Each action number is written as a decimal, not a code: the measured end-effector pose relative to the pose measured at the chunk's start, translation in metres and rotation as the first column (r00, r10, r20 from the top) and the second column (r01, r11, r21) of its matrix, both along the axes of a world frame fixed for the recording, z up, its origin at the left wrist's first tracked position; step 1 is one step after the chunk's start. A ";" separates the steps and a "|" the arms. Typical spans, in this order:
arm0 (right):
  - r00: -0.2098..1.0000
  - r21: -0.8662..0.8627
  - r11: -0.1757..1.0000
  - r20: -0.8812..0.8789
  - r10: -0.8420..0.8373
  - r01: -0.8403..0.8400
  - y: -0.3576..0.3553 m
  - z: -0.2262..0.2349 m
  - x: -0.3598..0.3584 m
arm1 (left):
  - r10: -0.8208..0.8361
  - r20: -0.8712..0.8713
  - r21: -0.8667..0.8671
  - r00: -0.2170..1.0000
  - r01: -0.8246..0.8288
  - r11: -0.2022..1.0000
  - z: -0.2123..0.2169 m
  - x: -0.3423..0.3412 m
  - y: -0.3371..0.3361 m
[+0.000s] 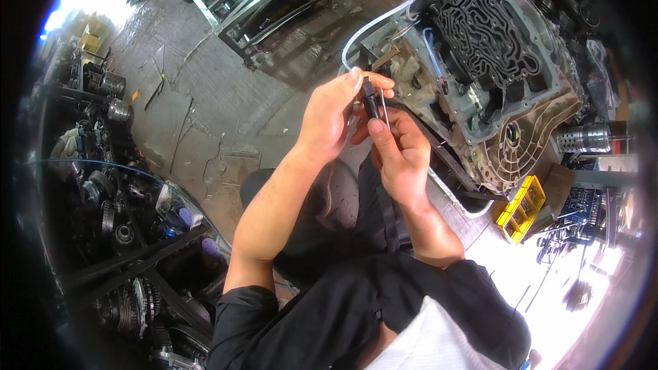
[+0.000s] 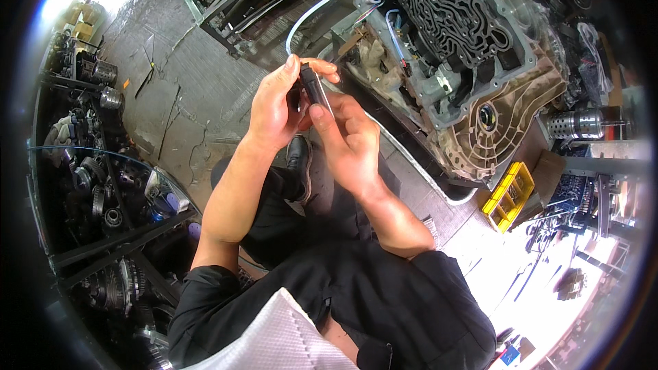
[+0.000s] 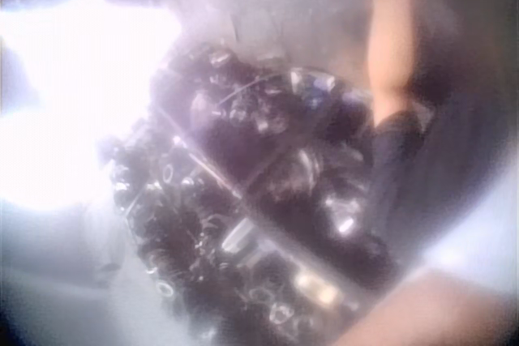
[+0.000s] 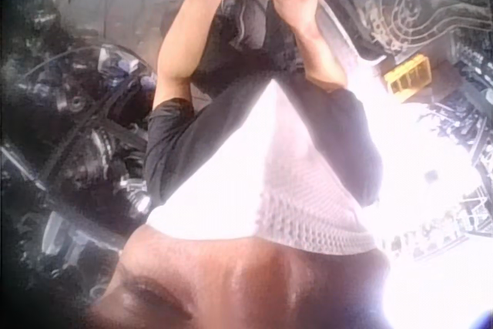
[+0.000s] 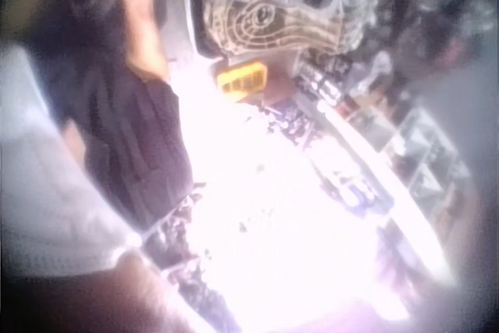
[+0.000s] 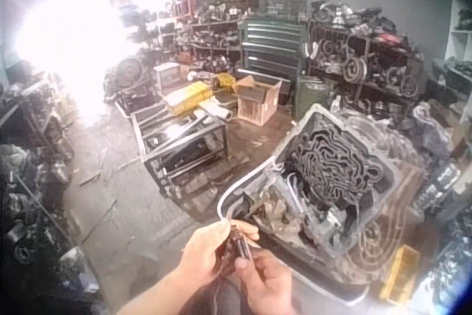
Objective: The person handles small engine parts and a flexible hose, moving between a parts cart and a workbench. They wash a component in a sink, then route and attach the hose to an engine block, adjusting its position with both hands.
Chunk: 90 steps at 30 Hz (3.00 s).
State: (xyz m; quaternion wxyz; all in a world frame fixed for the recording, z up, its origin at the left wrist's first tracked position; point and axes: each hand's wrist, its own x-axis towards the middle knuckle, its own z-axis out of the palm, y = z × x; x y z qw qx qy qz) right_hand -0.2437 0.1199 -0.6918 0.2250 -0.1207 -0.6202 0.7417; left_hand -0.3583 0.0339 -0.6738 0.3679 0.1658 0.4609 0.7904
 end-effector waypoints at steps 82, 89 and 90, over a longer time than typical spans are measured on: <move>0.964 0.714 0.690 0.084 -0.253 0.119 0.012 0.019 0.052 | 0.150 -0.115 -0.052 0.982 -0.157 0.986 -0.029 0.033 0.050; 0.968 0.748 0.654 0.064 -0.243 0.115 0.013 0.018 0.050 | 0.173 -0.153 -0.075 0.973 -0.186 0.980 -0.033 0.032 0.051; 0.969 0.758 0.640 0.045 -0.242 0.125 0.013 0.017 0.049 | 0.189 -0.151 -0.096 0.970 -0.205 0.974 -0.032 0.032 0.051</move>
